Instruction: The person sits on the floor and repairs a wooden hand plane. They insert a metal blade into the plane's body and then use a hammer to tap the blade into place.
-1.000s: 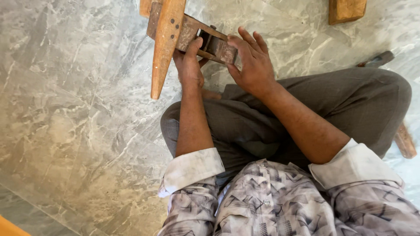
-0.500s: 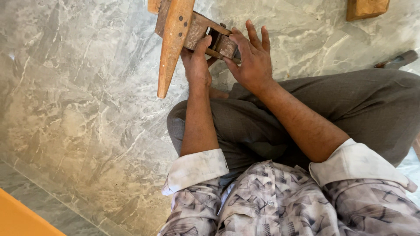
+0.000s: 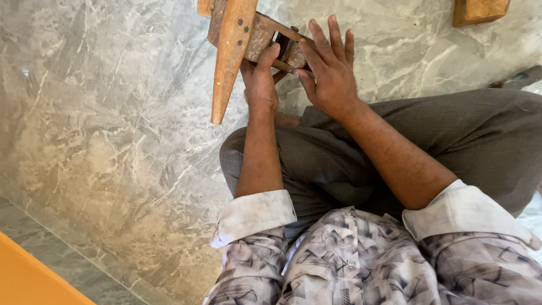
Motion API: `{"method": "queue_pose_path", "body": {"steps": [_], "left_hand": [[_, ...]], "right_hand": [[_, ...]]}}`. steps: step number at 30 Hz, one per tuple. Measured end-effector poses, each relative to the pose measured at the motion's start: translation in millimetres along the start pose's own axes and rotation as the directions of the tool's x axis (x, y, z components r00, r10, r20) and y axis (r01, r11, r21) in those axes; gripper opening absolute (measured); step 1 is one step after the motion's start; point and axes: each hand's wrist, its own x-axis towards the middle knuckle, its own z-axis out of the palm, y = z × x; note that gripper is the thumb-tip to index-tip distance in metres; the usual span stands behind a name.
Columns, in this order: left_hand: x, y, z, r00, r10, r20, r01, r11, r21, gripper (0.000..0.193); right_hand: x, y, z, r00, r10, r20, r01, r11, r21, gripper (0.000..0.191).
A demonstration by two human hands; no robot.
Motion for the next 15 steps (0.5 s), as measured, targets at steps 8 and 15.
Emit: {"method": "queue_pose_path", "body": {"steps": [8,15], "left_hand": [[3,3,2,0.998,0.031,0.046,-0.027,0.996,-0.081,0.092],[2,7,6,0.998,-0.057,-0.023,0.050,0.973,-0.227,0.105]], "right_hand": [[12,-6,-3,1.000,-0.006,-0.006,0.005,0.997,-0.076,0.050],[-71,56,-148,0.945,0.327,-0.020,-0.327,0.945,0.013,0.088]]}}
